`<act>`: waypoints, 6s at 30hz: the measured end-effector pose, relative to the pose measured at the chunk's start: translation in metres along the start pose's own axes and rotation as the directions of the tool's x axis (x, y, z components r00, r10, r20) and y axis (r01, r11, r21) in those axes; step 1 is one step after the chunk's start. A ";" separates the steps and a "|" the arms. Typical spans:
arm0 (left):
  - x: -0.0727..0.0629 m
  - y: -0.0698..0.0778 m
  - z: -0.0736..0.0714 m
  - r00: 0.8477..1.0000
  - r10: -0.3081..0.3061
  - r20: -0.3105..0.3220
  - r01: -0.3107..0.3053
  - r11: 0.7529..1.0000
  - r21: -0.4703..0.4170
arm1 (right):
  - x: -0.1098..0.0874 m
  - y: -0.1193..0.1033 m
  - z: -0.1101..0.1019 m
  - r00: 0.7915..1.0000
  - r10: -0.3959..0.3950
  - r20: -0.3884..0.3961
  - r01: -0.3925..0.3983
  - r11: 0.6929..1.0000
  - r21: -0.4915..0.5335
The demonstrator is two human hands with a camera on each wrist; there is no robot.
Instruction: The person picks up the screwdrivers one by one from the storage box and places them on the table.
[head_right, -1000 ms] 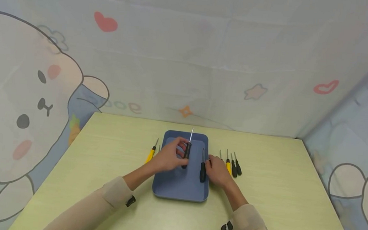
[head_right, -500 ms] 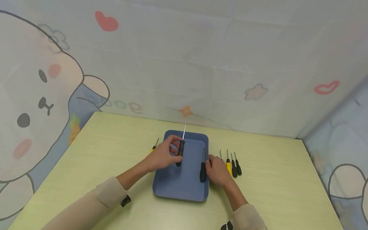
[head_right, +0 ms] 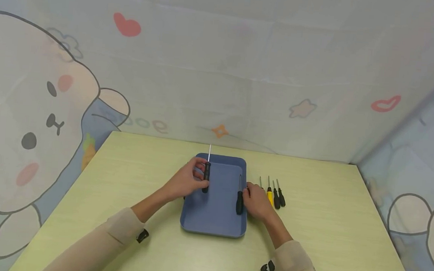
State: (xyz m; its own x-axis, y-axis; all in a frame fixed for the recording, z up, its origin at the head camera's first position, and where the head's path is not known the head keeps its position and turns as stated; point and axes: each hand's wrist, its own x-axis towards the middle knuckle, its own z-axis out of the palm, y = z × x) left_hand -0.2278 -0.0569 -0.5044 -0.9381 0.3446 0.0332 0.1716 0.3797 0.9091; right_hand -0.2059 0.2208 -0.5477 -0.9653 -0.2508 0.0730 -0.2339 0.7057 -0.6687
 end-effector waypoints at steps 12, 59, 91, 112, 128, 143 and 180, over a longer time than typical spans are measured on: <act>0.000 -0.010 -0.024 0.999 0.022 -0.039 -0.023 1.000 -0.021 | -0.001 0.000 0.000 1.000 -0.014 0.004 0.014 1.000 -0.017; -0.011 -0.052 -0.088 0.994 -0.104 -0.023 0.107 0.982 0.157 | 0.000 0.001 0.001 1.000 -0.028 -0.011 0.028 1.000 -0.010; -0.014 -0.070 -0.087 0.982 -0.190 0.024 0.180 0.959 0.218 | -0.001 0.001 0.000 1.000 -0.020 0.003 0.020 1.000 0.015; -0.015 -0.066 -0.080 0.978 -0.210 0.003 0.201 0.942 0.269 | 0.001 0.003 0.001 1.000 -0.022 -0.005 0.022 1.000 0.008; -0.012 -0.067 -0.075 0.978 -0.208 -0.002 0.194 0.911 0.363 | 0.001 0.005 0.003 1.000 0.000 -0.002 0.000 1.000 0.003; -0.010 -0.064 -0.072 0.980 -0.200 0.020 0.173 0.888 0.426 | 0.000 0.004 0.001 1.000 -0.008 -0.011 0.008 1.000 -0.010; -0.012 -0.055 -0.081 0.974 -0.219 0.066 0.167 0.878 0.449 | 0.003 0.008 0.004 1.000 -0.014 -0.014 0.014 1.000 -0.015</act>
State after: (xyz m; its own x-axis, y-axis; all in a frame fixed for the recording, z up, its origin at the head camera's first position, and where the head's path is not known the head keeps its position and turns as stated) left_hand -0.2507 -0.1518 -0.5212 -0.9309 0.3093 -0.1941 0.1293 0.7763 0.6170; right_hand -0.2099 0.2233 -0.5563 -0.9634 -0.2516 0.0924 -0.2489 0.7118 -0.6568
